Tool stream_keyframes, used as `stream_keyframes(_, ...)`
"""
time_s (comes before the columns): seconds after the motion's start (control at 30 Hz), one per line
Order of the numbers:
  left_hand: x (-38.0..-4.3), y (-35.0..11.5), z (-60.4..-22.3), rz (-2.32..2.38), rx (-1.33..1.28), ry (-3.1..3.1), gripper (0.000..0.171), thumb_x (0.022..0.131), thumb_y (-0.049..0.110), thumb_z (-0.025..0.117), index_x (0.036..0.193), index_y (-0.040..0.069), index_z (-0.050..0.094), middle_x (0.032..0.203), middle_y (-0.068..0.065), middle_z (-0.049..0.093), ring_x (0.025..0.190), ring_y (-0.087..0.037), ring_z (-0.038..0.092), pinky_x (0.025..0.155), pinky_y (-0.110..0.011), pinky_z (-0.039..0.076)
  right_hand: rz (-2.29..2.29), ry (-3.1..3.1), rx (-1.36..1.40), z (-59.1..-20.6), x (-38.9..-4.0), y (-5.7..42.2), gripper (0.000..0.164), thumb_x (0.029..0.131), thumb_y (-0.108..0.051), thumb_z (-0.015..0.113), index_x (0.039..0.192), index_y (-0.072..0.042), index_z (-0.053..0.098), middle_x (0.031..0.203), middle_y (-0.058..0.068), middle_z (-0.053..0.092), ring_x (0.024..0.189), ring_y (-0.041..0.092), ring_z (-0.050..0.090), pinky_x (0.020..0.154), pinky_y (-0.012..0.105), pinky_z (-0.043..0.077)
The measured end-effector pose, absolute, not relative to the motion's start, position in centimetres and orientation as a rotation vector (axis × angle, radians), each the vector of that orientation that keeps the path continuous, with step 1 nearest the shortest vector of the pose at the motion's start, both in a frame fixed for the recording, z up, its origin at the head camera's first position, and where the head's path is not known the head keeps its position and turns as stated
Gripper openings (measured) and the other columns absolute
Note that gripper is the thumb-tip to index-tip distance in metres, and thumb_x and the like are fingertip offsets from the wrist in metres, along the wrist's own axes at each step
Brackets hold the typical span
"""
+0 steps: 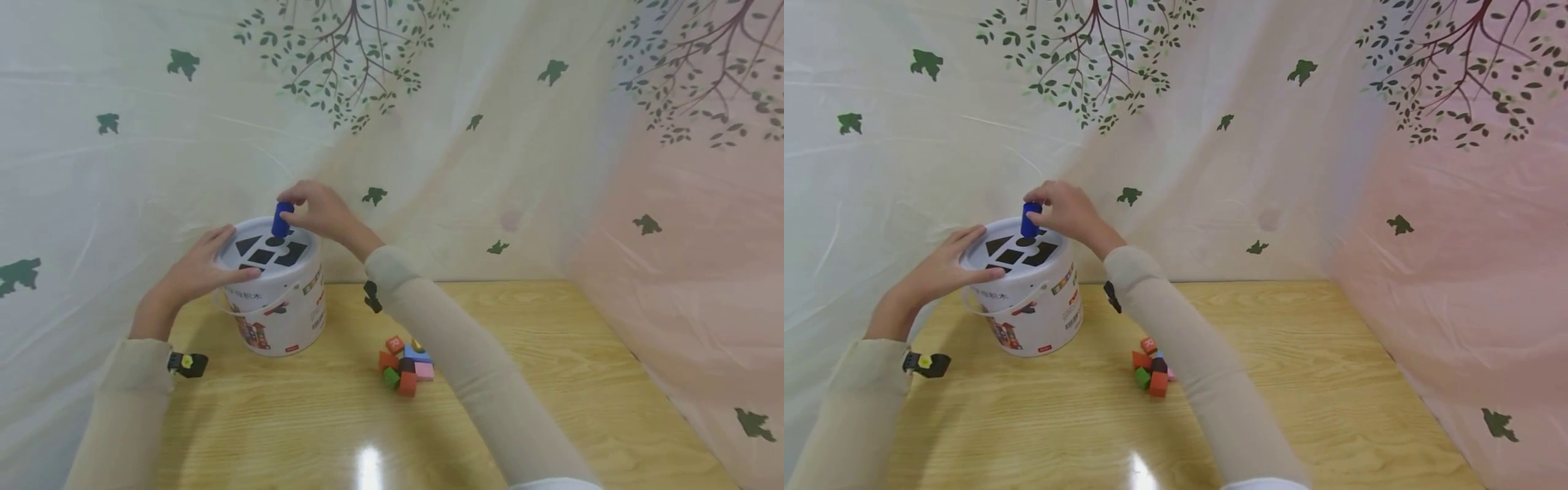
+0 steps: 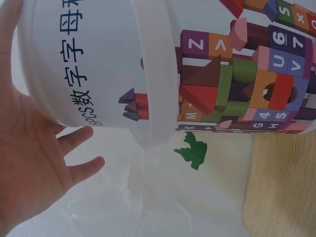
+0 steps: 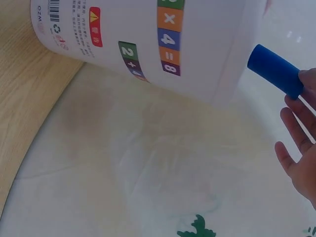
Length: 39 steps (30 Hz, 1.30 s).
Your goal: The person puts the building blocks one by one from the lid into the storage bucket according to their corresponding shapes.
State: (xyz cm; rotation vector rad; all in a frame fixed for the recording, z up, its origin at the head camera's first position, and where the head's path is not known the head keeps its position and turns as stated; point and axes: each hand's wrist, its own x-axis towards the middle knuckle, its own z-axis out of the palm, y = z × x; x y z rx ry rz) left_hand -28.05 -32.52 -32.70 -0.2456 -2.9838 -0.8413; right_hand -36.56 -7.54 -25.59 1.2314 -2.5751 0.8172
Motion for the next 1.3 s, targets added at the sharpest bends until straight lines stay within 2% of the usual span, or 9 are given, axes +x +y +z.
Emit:
stream_keyframes(0.27,-28.0,-32.4,-32.6,-0.833,-0.239,-2.975,0.118,0.085,0.062,0.072,0.164,0.007,0.004,0.168,-0.031,0.002,0.147,-0.06,0.018,0.111,-0.081,0.025,0.729,-2.559,1.222,-26.6,-36.8,-8.4,0.04,0.099,-0.028,0.067,0.136,-0.011,0.065,0.126,0.004,0.07,0.117,0.02,0.061,0.094,0.018,0.048)
stream_keyframes(0.47,-27.9,-32.3,-32.5,-0.84,-0.239,-2.971,0.118,0.085,0.061,0.073,0.165,0.008,0.004,0.167,-0.03,0.005,0.147,-0.058,0.02,0.112,-0.079,0.026,0.697,-2.546,1.24,-27.0,-36.8,-8.7,0.04,0.1,-0.029,0.067,0.135,-0.011,0.065,0.131,0.004,0.069,0.12,0.018,0.062,0.099,0.018,0.048)
stream_keyframes(0.73,-27.9,-32.4,-32.8,-0.858,-0.27,-2.943,0.117,0.084,0.058,0.075,0.164,0.008,0.006,0.168,-0.029,0.007,0.148,-0.056,0.019,0.114,-0.077,0.026,0.744,-2.526,1.215,-27.9,-36.9,-9.1,0.039,0.098,-0.028,0.069,0.133,-0.011,0.067,0.127,0.004,0.071,0.117,0.017,0.063,0.099,0.02,0.049)
stream_keyframes(0.97,-27.8,-32.4,-33.0,-0.884,-0.255,-2.945,0.117,0.085,0.058,0.075,0.165,0.009,0.004,0.168,-0.028,0.005,0.149,-0.056,0.019,0.114,-0.078,0.025,1.069,-2.559,1.145,-29.0,-36.9,-9.0,0.041,0.096,-0.026,0.072,0.133,-0.012,0.067,0.129,0.004,0.07,0.117,0.015,0.062,0.104,0.027,0.052)
stream_keyframes(1.13,-27.6,-32.3,-33.1,-0.893,-0.247,-2.947,0.117,0.085,0.058,0.075,0.165,0.009,0.005,0.169,-0.028,0.003,0.149,-0.057,0.018,0.114,-0.078,0.024,1.408,-2.533,1.075,-30.3,-37.1,-8.6,0.042,0.093,-0.025,0.075,0.133,-0.011,0.067,0.127,0.005,0.071,0.115,0.014,0.063,0.098,0.021,0.052)
stream_keyframes(1.3,-27.4,-32.2,-32.9,-0.887,-0.242,-2.947,0.117,0.085,0.058,0.074,0.165,0.009,0.004,0.169,-0.028,0.003,0.149,-0.056,0.017,0.114,-0.078,0.024,1.653,-2.464,1.023,-31.3,-37.4,-8.4,0.046,0.092,-0.026,0.077,0.133,-0.008,0.066,0.124,0.007,0.072,0.113,0.016,0.066,0.098,0.022,0.053)
